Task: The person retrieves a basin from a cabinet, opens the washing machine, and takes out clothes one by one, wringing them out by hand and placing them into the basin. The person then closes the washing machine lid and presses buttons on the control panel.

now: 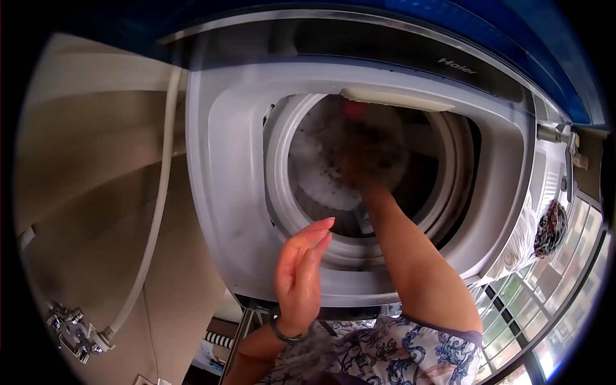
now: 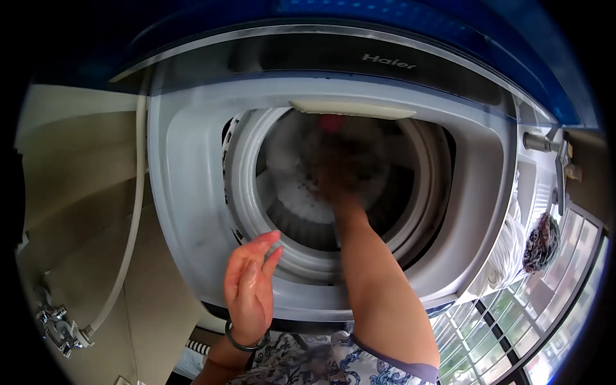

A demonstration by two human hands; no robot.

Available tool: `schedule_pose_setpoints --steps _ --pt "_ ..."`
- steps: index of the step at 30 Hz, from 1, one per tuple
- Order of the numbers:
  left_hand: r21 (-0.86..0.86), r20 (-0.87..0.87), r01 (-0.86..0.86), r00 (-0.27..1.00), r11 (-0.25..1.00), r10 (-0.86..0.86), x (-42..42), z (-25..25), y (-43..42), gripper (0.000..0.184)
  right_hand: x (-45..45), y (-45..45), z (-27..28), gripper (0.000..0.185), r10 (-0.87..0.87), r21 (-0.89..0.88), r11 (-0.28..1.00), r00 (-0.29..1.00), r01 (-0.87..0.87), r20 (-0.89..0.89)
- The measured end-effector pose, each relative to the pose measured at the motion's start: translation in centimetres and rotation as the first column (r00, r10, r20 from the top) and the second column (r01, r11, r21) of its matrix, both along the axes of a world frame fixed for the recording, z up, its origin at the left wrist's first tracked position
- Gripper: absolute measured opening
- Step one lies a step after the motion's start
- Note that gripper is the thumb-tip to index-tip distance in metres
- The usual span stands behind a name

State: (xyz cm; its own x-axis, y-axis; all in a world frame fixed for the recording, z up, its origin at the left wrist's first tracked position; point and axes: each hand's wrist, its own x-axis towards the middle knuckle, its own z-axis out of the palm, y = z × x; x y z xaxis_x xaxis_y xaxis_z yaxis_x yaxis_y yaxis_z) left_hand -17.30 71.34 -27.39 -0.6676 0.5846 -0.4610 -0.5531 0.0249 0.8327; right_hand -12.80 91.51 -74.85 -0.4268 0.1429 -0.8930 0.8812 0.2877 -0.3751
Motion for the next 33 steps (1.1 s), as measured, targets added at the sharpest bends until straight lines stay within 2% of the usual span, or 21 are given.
schedule_pose_setpoints --steps 3,6,8,9,10,12,13,15,17,21,23,24,25,26,27,28,30,31,33 --pt "-0.06 0.082 -0.058 0.995 0.996 0.063 -0.4 1.1 -0.9 0.023 2.0 -1.2 1.2 0.036 -0.222 -0.259 0.944 0.974 0.206 -0.033" --pt "-0.048 0.124 -0.114 0.985 0.992 0.119 -1.1 2.0 -1.9 0.021 3.7 0.4 7.5 0.036 -0.459 -0.454 0.797 0.888 0.399 -0.024" --pt "-0.035 0.171 -0.12 0.977 0.992 0.124 -1.6 3.0 -2.4 0.022 4.7 2.0 13.5 0.036 -0.521 -0.475 0.76 0.852 0.444 -0.038" --pt "-0.01 0.203 -0.124 0.971 0.992 0.123 -1.9 3.1 -2.7 0.023 4.2 3.0 18.6 0.037 -0.448 -0.272 0.865 0.893 0.42 -0.047" --pt "-0.003 0.199 -0.108 0.974 0.994 0.107 -1.9 3.2 -2.9 0.023 4.2 3.0 23.1 0.037 -0.428 -0.262 0.876 0.903 0.405 -0.036" --pt "0.024 0.196 -0.117 0.974 0.993 0.11 -2.3 2.6 -2.5 0.023 4.6 2.4 31.6 0.039 -0.573 -0.43 0.757 0.817 0.492 -0.073" --pt "0.013 0.188 -0.084 0.979 0.996 0.08 -2.4 2.3 -2.2 0.023 5.0 1.9 35.7 0.039 -0.556 -0.419 0.77 0.828 0.482 -0.07" --pt "0.003 0.182 -0.064 0.981 0.998 0.062 -2.4 1.1 -1.7 0.023 5.7 0.9 42.8 0.04 -0.693 -0.479 0.67 0.71 0.568 -0.128" --pt "-0.026 0.24 -0.014 0.97 1.0 0.02 -2.0 -0.3 -0.7 0.026 7.0 0.4 48.7 0.041 -0.691 -0.436 0.698 0.694 0.569 -0.2" --pt "-0.116 0.383 0.015 0.923 0.993 0.031 0.4 -3.3 1.8 0.034 8.3 0.2 57.8 0.048 -0.754 -0.545 0.641 0.575 0.541 -0.317" --pt "-0.253 0.555 0.154 0.832 0.955 0.013 2.1 -4.4 3.1 0.043 8.6 0.0 60.9 0.047 -0.79 -0.541 0.61 0.494 0.579 -0.363" --pt "-0.188 0.621 0.2 0.783 0.961 -0.041 3.3 -5.7 3.7 0.048 9.5 0.4 60.9 0.043 -0.823 -0.556 0.567 0.441 0.608 -0.357" --pt "-0.183 0.687 0.256 0.724 0.949 -0.063 3.8 -4.8 4.7 0.047 9.7 0.5 61.5 0.043 -0.821 -0.547 0.57 0.439 0.613 -0.364" --pt "-0.081 0.731 0.26 0.672 0.962 -0.12 4.0 -4.0 5.3 0.048 9.7 0.4 62.0 0.044 -0.833 -0.561 0.553 0.395 0.617 -0.386" --pt "0.02 0.765 0.256 0.618 0.967 -0.18 4.2 -3.3 5.8 0.05 9.7 0.3 62.3 0.044 -0.843 -0.576 0.535 0.351 0.618 -0.407" --pt "0.026 0.766 0.26 0.615 0.965 -0.187 4.3 -2.9 6.2 0.05 9.6 0.4 62.2 0.044 -0.835 -0.563 0.546 0.349 0.621 -0.425" --pt "0.389 0.745 0.151 0.529 0.909 -0.407 4.5 -2.1 6.5 0.062 9.2 0.2 61.9 0.044 -0.831 -0.562 0.55 0.34 0.618 -0.44" --pt "0.388 0.746 0.154 0.527 0.909 -0.407 4.6 -1.5 6.7 0.062 8.9 0.2 61.5 0.043 -0.826 -0.564 0.557 0.335 0.61 -0.453" --pt "0.348 0.738 0.02 0.611 0.937 -0.287 4.7 -0.4 6.9 0.067 8.3 0.2 60.5 0.042 -0.818 -0.563 0.569 0.345 0.599 -0.46"
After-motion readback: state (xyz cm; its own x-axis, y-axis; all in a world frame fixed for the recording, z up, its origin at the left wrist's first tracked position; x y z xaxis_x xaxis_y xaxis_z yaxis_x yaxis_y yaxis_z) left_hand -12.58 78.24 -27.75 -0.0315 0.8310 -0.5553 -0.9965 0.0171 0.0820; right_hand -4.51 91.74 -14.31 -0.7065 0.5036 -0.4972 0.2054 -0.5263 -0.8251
